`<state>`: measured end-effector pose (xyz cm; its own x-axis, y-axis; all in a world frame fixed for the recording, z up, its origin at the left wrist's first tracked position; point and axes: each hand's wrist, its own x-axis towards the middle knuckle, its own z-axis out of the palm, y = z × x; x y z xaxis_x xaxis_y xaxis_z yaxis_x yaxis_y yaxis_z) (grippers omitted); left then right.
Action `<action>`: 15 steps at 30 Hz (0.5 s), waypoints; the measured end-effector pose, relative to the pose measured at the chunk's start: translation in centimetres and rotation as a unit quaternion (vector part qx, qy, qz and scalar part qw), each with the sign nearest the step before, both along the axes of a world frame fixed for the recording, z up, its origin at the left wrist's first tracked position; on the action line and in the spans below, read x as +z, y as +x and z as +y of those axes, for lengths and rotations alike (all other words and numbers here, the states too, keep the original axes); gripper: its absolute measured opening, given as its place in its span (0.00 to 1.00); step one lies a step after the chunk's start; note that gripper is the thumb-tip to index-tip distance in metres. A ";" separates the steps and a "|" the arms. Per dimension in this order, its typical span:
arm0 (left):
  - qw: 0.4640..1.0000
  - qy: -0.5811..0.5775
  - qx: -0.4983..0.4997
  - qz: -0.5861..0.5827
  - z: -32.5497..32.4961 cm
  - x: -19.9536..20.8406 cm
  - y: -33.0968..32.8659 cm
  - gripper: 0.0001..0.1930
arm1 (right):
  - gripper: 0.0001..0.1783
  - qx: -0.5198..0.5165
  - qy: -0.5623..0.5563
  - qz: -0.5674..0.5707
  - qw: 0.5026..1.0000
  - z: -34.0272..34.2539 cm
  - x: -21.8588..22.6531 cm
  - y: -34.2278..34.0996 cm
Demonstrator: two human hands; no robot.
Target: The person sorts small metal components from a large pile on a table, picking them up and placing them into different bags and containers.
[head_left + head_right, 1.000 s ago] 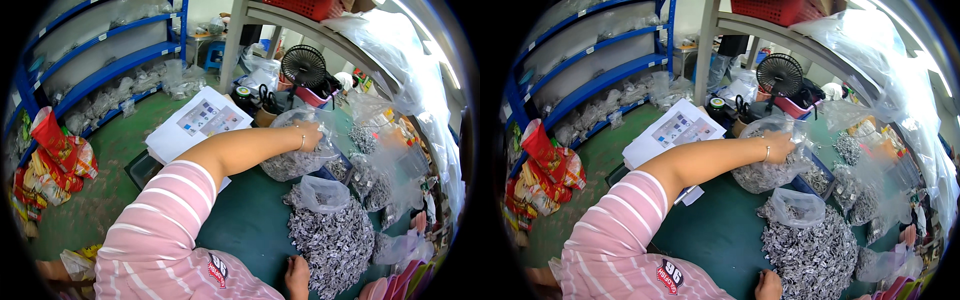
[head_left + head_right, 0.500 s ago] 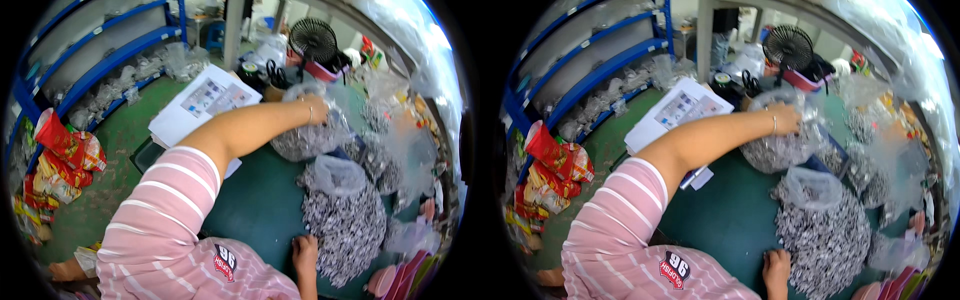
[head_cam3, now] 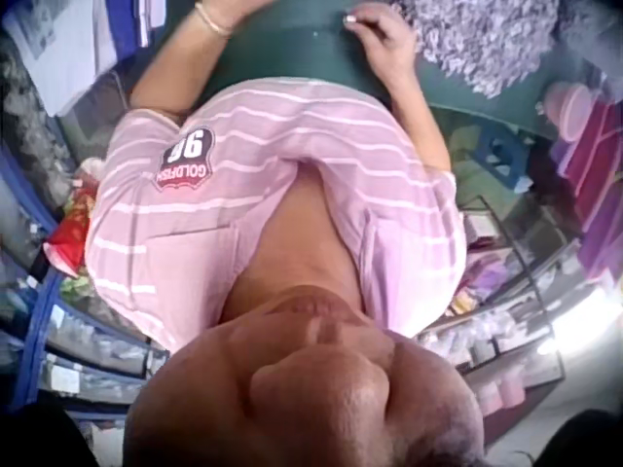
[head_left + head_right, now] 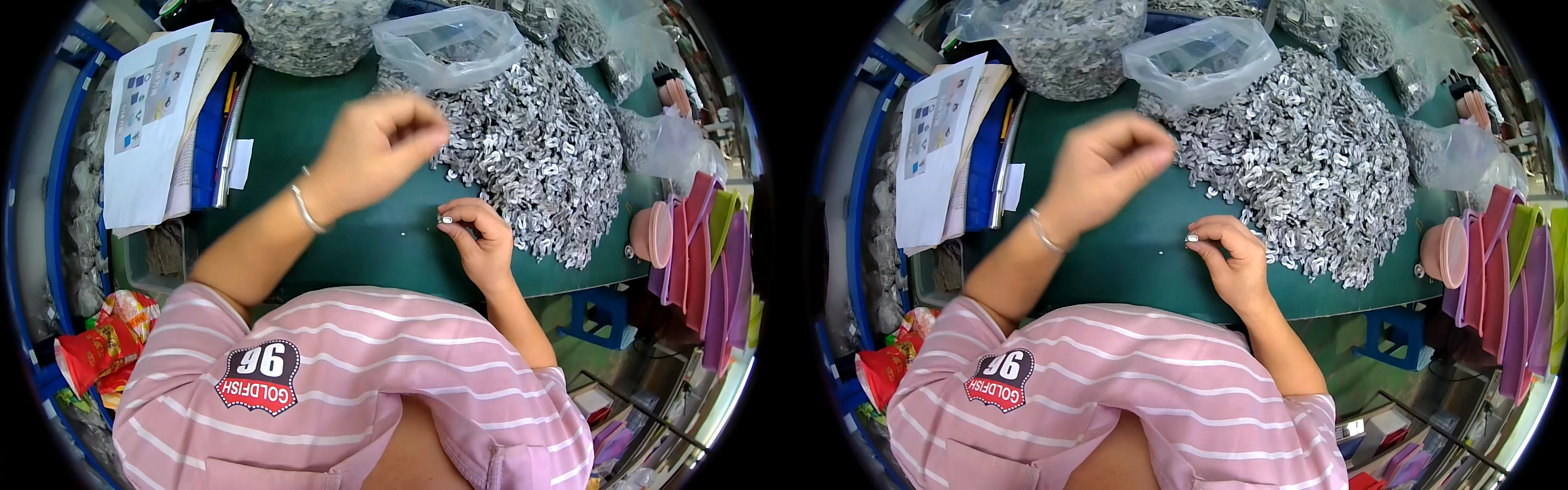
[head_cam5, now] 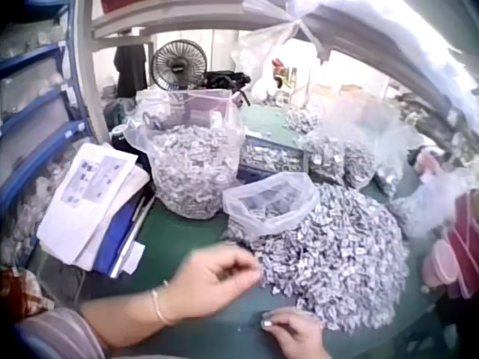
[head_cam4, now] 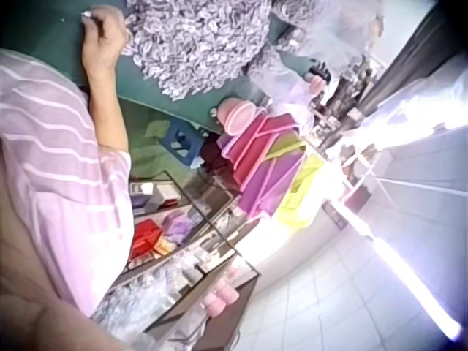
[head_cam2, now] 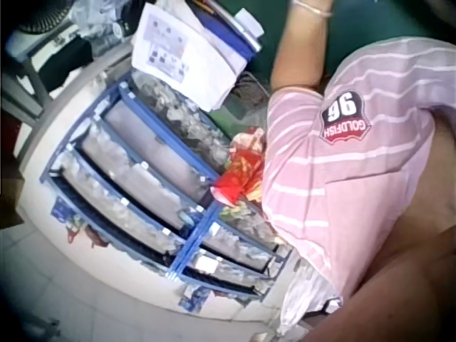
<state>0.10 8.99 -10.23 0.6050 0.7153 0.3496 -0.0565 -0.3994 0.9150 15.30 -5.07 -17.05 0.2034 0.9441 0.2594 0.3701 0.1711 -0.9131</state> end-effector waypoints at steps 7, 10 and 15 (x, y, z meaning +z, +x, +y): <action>0.862 -0.489 -0.132 0.034 -5.6 -7.9 0.4 0.10 | 0.08 -0.056 0.041 -0.144 0.987 -0.1 0.1 -0.5; 0.847 -0.522 -0.103 -0.011 -5.7 -8.6 0.3 0.10 | 0.10 -0.033 0.055 -0.150 0.987 -0.5 -0.2 -0.5; 0.809 -0.573 -0.124 -0.047 -5.6 -8.3 0.1 0.10 | 0.16 -0.065 0.022 0.080 0.994 -0.8 -0.1 -1.2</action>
<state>0.17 3.42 -18.51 0.7886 0.4626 -0.4052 -0.0948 0.7425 0.6631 14.13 -5.89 -17.13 0.3654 0.8955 0.2541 0.2422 0.1721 -0.9548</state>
